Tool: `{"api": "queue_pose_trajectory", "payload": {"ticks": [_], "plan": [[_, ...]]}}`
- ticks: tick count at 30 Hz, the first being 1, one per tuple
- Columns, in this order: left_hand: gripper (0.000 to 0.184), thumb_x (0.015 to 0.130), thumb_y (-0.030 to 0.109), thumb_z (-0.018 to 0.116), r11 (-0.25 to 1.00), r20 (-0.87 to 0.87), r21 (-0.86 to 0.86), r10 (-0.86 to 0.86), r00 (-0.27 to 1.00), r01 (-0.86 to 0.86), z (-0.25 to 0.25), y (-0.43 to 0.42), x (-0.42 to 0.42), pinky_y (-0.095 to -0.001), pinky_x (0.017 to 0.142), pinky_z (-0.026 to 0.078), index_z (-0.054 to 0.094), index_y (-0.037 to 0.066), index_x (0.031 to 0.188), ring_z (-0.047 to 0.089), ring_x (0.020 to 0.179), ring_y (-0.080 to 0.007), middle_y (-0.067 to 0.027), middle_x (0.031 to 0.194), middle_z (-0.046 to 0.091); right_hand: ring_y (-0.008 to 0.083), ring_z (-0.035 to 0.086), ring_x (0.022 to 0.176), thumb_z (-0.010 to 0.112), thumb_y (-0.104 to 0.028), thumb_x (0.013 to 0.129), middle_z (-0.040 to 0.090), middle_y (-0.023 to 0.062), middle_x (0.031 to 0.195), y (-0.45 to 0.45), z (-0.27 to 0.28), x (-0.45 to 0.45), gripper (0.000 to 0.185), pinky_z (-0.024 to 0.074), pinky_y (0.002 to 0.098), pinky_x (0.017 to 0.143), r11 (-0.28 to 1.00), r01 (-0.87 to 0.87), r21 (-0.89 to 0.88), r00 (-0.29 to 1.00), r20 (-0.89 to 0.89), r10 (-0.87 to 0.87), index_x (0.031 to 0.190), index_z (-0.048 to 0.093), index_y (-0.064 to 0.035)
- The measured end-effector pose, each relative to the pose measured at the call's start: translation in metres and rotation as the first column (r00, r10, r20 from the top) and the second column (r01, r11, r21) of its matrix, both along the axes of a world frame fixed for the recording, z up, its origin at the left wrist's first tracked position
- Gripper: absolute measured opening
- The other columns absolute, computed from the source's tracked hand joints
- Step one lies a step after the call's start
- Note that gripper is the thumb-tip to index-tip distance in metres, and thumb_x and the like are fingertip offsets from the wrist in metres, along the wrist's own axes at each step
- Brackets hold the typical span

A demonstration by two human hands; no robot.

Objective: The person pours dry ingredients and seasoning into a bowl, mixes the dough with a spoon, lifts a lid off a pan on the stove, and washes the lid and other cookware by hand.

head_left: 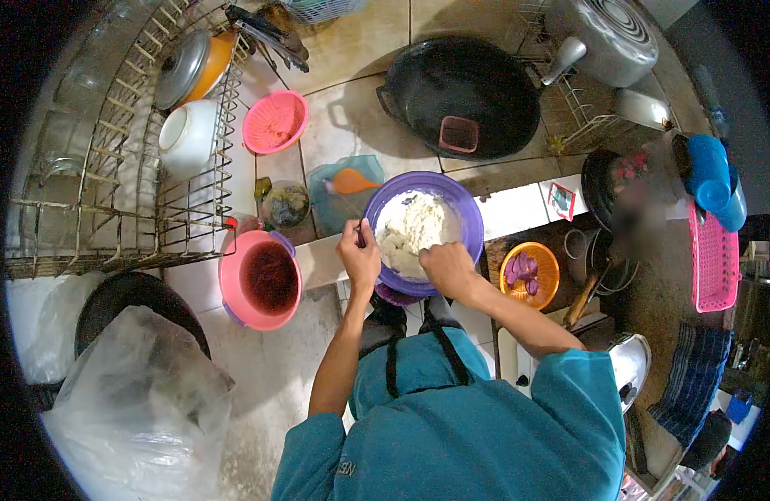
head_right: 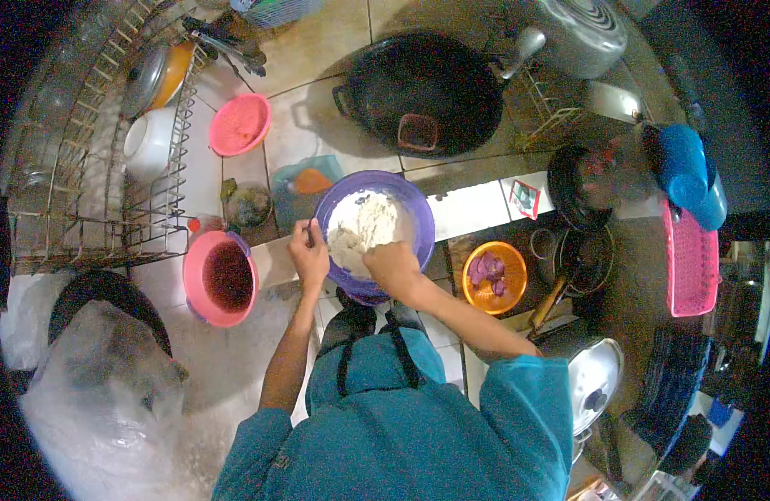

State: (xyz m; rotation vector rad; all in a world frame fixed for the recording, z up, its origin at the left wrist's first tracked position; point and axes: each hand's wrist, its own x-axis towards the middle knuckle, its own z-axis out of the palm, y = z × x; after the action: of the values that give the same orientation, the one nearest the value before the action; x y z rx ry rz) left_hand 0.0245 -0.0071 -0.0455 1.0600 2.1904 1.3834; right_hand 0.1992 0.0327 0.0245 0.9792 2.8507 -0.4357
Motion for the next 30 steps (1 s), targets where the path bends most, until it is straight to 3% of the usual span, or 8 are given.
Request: {"api": "queue_pose_trajectory", "payload": {"ticks": [3,7,11,14,18,22,23,30], "plan": [[0.020,0.092,0.018,0.055,1.000,-0.035,0.002,0.001,0.999,-0.001,-0.003,-0.001,-0.002,-0.0312,0.042,0.029,0.053,0.001,0.083,0.038,0.045,-0.0080,-0.0053,0.051,0.049,0.0315,0.066,0.065,0.055,-0.010,0.076,0.064,0.0181,0.068,-0.007,0.025,0.009,0.011,0.0510,0.0415,0.054,0.992,0.114,-0.044,0.993,0.032,-0.113,0.077,0.063,-0.0025],[0.020,0.092,0.018,0.056,0.998,0.033,0.067,0.003,0.999,-0.005,-0.008,0.001,-0.001,-0.0312,0.041,0.026,0.053,0.001,0.082,0.037,0.043,-0.0081,-0.0054,0.049,0.047,0.0300,0.067,0.068,0.056,-0.009,0.076,0.066,0.0163,0.075,-0.015,0.002,-0.011,0.011,0.0518,0.0409,0.056,0.997,0.060,-0.043,0.997,0.045,-0.058,0.080,0.064,-0.0039],[0.020,0.092,0.017,0.055,0.997,-0.053,0.069,-0.021,0.998,0.025,0.011,-0.001,0.002,-0.0300,0.041,0.027,0.053,0.000,0.082,0.037,0.042,-0.0080,-0.0038,0.048,0.047,0.0297,0.067,0.073,0.056,-0.008,0.075,0.067,0.0159,0.078,0.004,0.005,0.001,0.011,0.0519,0.0406,0.060,0.995,0.086,-0.056,0.988,0.132,-0.078,0.080,0.065,-0.0041],[0.019,0.093,0.016,0.054,0.998,-0.022,0.061,-0.017,1.000,0.019,0.004,-0.001,0.000,-0.0291,0.041,0.028,0.053,0.000,0.082,0.038,0.044,-0.0070,-0.0028,0.048,0.047,0.0263,0.069,0.075,0.058,-0.011,0.077,0.068,0.0120,0.080,0.018,0.019,-0.006,0.011,0.0536,0.0371,0.063,0.978,0.200,0.052,0.969,0.140,-0.206,0.079,0.069,-0.0096],[0.019,0.093,0.016,0.054,0.999,0.005,0.047,-0.010,1.000,0.010,-0.003,-0.001,-0.001,-0.0283,0.042,0.029,0.054,0.000,0.083,0.039,0.045,-0.0059,-0.0025,0.049,0.048,0.0289,0.068,0.076,0.056,-0.011,0.077,0.067,0.0170,0.080,0.014,-0.008,-0.035,0.012,0.0530,0.0390,0.063,0.971,0.239,-0.007,0.967,0.095,-0.237,0.077,0.066,-0.0056],[0.019,0.093,0.016,0.054,0.996,0.033,0.083,-0.022,0.999,0.019,-0.006,0.000,-0.001,-0.0275,0.043,0.031,0.054,-0.001,0.084,0.041,0.048,-0.0054,-0.0023,0.052,0.050,0.0283,0.068,0.078,0.057,-0.009,0.077,0.068,0.0152,0.082,-0.005,0.006,-0.012,0.013,0.0536,0.0381,0.064,0.994,0.054,-0.092,0.989,0.142,-0.040,0.083,0.067,-0.0062],[0.019,0.093,0.016,0.054,0.997,0.029,0.070,-0.027,0.999,0.025,-0.005,-0.001,-0.001,-0.0273,0.044,0.032,0.054,-0.001,0.084,0.042,0.049,-0.0056,-0.0025,0.053,0.051,0.0281,0.068,0.076,0.056,-0.009,0.077,0.068,0.0141,0.082,-0.004,0.020,-0.003,0.013,0.0533,0.0377,0.064,0.992,0.029,-0.125,0.974,0.227,0.000,0.085,0.066,-0.0057],[0.020,0.094,0.017,0.053,0.994,0.090,0.092,-0.062,0.994,0.054,-0.006,0.000,-0.003,-0.0273,0.052,0.041,0.054,-0.002,0.090,0.052,0.059,-0.0091,-0.0069,0.065,0.059,0.0245,0.067,0.074,0.056,-0.011,0.080,0.067,0.0101,0.078,0.051,0.005,0.014,0.013,0.0507,0.0368,0.061,0.985,-0.001,0.174,0.994,0.104,-0.017,0.073,0.067,-0.0105]]}}
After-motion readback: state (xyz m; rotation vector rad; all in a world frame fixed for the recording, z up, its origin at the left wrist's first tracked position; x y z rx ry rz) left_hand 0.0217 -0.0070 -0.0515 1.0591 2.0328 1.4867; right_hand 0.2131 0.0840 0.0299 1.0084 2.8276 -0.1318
